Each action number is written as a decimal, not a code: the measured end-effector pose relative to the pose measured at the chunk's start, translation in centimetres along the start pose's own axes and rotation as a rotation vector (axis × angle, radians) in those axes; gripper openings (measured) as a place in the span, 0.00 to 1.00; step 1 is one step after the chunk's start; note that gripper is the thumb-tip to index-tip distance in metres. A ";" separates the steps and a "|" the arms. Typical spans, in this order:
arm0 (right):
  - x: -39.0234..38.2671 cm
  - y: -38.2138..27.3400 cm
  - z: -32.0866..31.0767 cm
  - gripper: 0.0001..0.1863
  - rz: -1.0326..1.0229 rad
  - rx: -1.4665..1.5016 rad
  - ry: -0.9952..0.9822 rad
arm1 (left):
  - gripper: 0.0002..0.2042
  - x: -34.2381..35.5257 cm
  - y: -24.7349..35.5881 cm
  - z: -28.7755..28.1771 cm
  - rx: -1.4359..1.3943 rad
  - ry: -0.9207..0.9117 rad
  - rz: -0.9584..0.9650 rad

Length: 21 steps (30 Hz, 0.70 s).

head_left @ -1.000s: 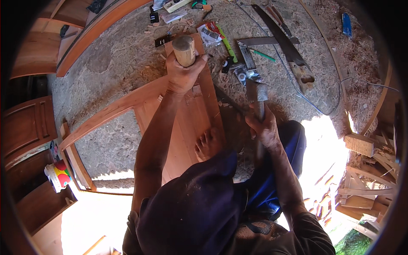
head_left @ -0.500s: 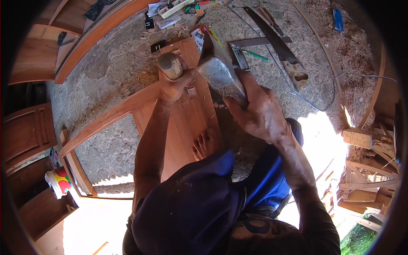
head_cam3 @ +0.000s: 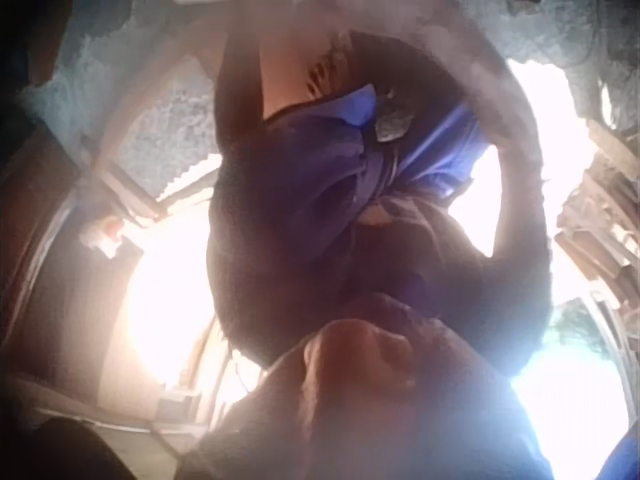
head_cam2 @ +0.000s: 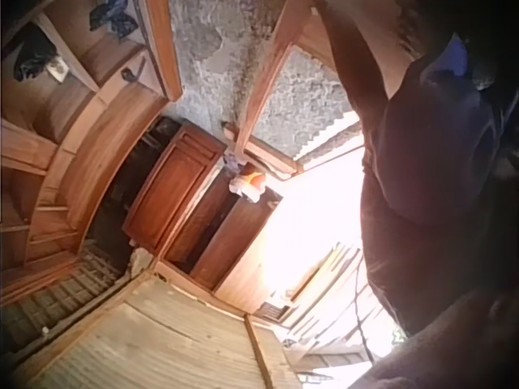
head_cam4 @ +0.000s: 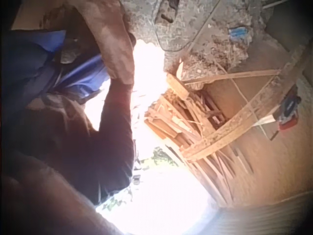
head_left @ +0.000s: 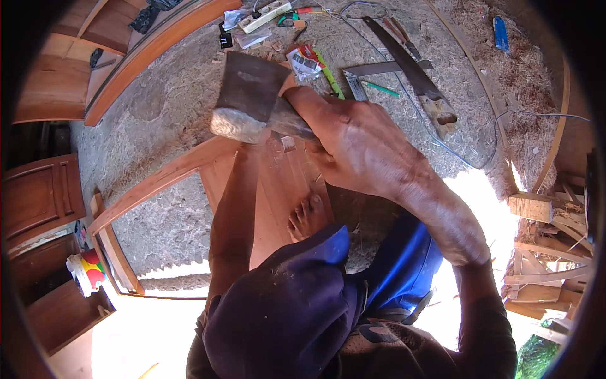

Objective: The person sits on the floor and uses a chisel and hammer to carve a rectangular wooden panel. They repeatedly strike the chisel to remove wood chips and shape the surface.

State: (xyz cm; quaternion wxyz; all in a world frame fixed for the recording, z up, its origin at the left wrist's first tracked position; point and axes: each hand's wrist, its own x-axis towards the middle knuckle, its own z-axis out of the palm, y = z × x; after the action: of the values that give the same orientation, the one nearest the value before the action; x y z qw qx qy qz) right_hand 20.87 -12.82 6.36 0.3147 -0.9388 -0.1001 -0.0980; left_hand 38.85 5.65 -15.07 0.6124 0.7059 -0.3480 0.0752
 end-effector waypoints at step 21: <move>-3.3 2.9 2.0 0.23 0.244 0.178 0.017 | 0.17 -0.9 6.0 2.4 -0.375 0.151 -0.278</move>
State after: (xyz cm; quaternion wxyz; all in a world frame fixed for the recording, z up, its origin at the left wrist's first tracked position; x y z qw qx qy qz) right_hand 18.72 -14.31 2.31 0.4071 -0.9115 0.0092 -0.0579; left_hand 33.98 3.79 -11.25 0.7613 0.6135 -0.2085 -0.0232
